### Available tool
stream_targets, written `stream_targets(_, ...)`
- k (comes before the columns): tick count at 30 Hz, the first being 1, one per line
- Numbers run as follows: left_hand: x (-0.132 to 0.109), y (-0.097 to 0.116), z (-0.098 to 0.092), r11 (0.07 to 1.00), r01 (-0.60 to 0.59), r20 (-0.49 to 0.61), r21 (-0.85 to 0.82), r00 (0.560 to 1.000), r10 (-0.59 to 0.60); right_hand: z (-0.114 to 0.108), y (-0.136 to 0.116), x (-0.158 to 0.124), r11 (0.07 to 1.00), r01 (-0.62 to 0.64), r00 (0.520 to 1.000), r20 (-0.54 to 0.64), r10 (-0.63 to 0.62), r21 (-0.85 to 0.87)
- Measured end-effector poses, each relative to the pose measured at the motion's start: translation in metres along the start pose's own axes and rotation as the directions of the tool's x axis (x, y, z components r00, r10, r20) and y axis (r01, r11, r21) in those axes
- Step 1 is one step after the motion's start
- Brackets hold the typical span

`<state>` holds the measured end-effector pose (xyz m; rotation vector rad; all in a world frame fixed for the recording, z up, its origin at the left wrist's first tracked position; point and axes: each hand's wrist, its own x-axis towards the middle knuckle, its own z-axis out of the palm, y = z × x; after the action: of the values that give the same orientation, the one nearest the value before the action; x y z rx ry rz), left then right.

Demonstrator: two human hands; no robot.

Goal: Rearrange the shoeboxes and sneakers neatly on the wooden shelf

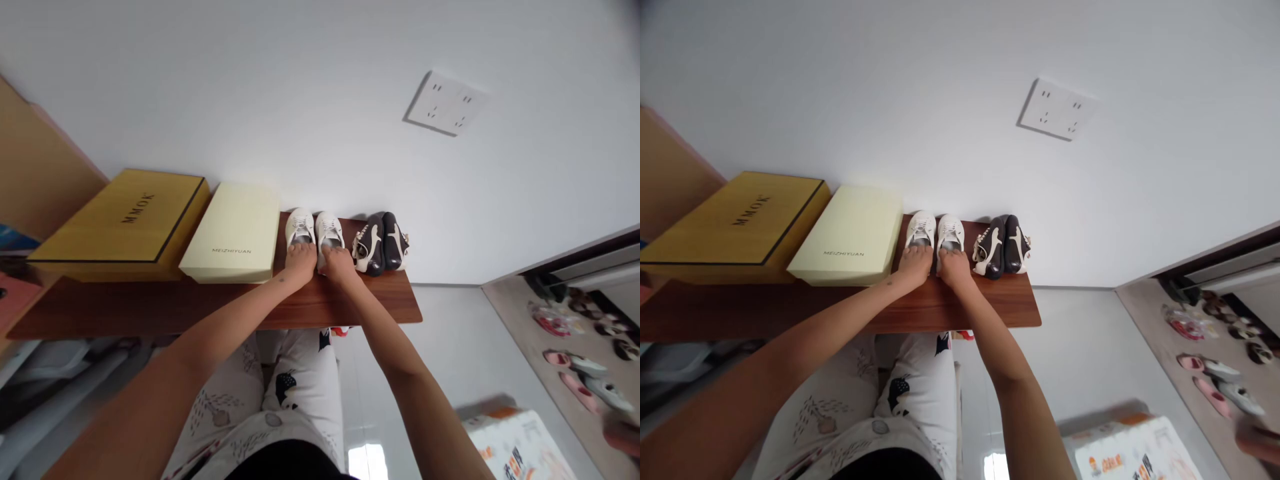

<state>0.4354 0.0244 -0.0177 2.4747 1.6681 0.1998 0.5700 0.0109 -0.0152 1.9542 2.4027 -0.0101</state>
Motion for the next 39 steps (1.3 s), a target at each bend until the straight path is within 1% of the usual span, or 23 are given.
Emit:
stream_targets(2,-0.001,-0.001,0.001,1.000,0.008,-0.002,-0.001,1.000,-0.008,0.002,0.000,-0.005,0.999,-0.005,0.999,-0.047,0.008,0.047)
stream_targets(3,-0.003,-0.002,0.001,1.000,0.013,-0.022,-0.008,1.000,-0.013,0.004,0.002,-0.010,0.996,0.002,0.995,-0.097,0.007,0.087)
stream_targets(5,-0.007,-0.004,0.002,0.999,-0.001,-0.111,-0.051,0.994,-0.005,0.010,0.014,-0.025,0.979,0.019,0.966,-0.257,0.034,0.202)
stream_targets(6,-0.010,-0.003,0.003,0.995,-0.032,-0.171,-0.092,0.985,0.016,0.014,0.025,-0.034,0.961,0.009,0.930,-0.355,0.093,0.275)
stream_targets(7,-0.012,-0.001,0.005,0.986,-0.085,-0.224,-0.145,0.973,0.051,0.018,0.040,-0.043,0.934,-0.022,0.874,-0.447,0.190,0.355)
stream_targets(8,-0.013,0.003,0.007,0.966,-0.154,-0.256,-0.207,0.962,0.099,0.023,0.057,-0.053,0.893,-0.078,0.792,-0.516,0.326,0.443)
stream_targets(9,-0.012,0.011,0.011,0.932,-0.229,-0.266,-0.280,0.952,0.153,0.028,0.076,-0.061,0.829,-0.161,0.679,-0.549,0.487,0.535)
stream_targets(10,-0.011,0.021,0.016,0.886,-0.289,-0.254,-0.362,0.945,0.204,0.032,0.096,-0.067,0.744,-0.248,0.557,-0.538,0.633,0.620)
stream_targets(11,-0.008,0.034,0.022,0.835,-0.320,-0.227,-0.448,0.944,0.240,0.037,0.116,-0.072,0.645,-0.326,0.445,-0.490,0.750,0.691)
stream_targets(12,-0.004,0.049,0.029,0.789,-0.315,-0.188,-0.528,0.949,0.253,0.040,0.134,-0.074,0.556,-0.381,0.393,-0.415,0.821,0.739)
stream_targets(13,0.002,0.064,0.036,0.755,-0.275,-0.142,-0.595,0.961,0.238,0.044,0.151,-0.075,0.486,-0.412,0.401,-0.325,0.856,0.771)
stream_targets(14,0.009,0.079,0.043,0.735,-0.212,-0.091,-0.644,0.975,0.201,0.046,0.164,-0.074,0.435,-0.429,0.439,-0.238,0.867,0.792)
stream_targets(16,0.024,0.105,0.054,0.722,-0.067,0.017,-0.689,0.994,0.109,0.050,0.181,-0.070,0.391,-0.421,0.557,-0.107,0.824,0.818)
stream_targets(17,0.031,0.114,0.058,0.724,-0.006,0.070,-0.689,0.995,0.075,0.052,0.186,-0.069,0.388,-0.400,0.606,-0.079,0.792,0.830)
stream_targets(18,0.037,0.120,0.061,0.733,0.037,0.116,-0.679,0.991,0.058,0.052,0.188,-0.067,0.393,-0.376,0.639,-0.072,0.766,0.839)
stream_targets(19,0.043,0.124,0.062,0.747,0.060,0.149,-0.662,0.987,0.054,0.052,0.189,-0.066,0.403,-0.355,0.658,-0.080,0.748,0.843)
stream_targets(21,0.050,0.128,0.060,0.782,0.046,0.166,-0.621,0.983,0.074,0.049,0.191,-0.065,0.446,-0.347,0.672,-0.112,0.732,0.825)
stream_targets(24,0.056,0.131,0.048,0.828,-0.056,0.132,-0.558,0.979,0.155,0.039,0.196,-0.065,0.580,-0.407,0.705,-0.161,0.690,0.706)
stream_targets(27,0.061,0.137,0.033,0.882,-0.137,0.160,-0.450,0.960,0.231,0.025,0.199,-0.067,0.744,-0.459,0.773,-0.195,0.604,0.486)
stream_targets(30,0.067,0.143,0.022,0.919,-0.193,0.198,-0.343,0.942,0.271,0.017,0.197,-0.070,0.859,-0.443,0.849,-0.187,0.494,0.256)
stream_targets(32,0.070,0.144,0.018,0.924,-0.210,0.204,-0.320,0.937,0.284,0.016,0.192,-0.072,0.903,-0.401,0.889,-0.172,0.424,0.152)
stream_targets(34,0.071,0.144,0.016,0.927,-0.203,0.213,-0.316,0.936,0.278,0.016,0.186,-0.072,0.926,-0.365,0.912,-0.162,0.376,0.094)
stream_targets(39,0.073,0.146,0.014,0.940,-0.204,0.244,-0.272,0.930,0.273,0.017,0.175,-0.065,0.943,-0.332,0.931,-0.158,0.330,0.017)
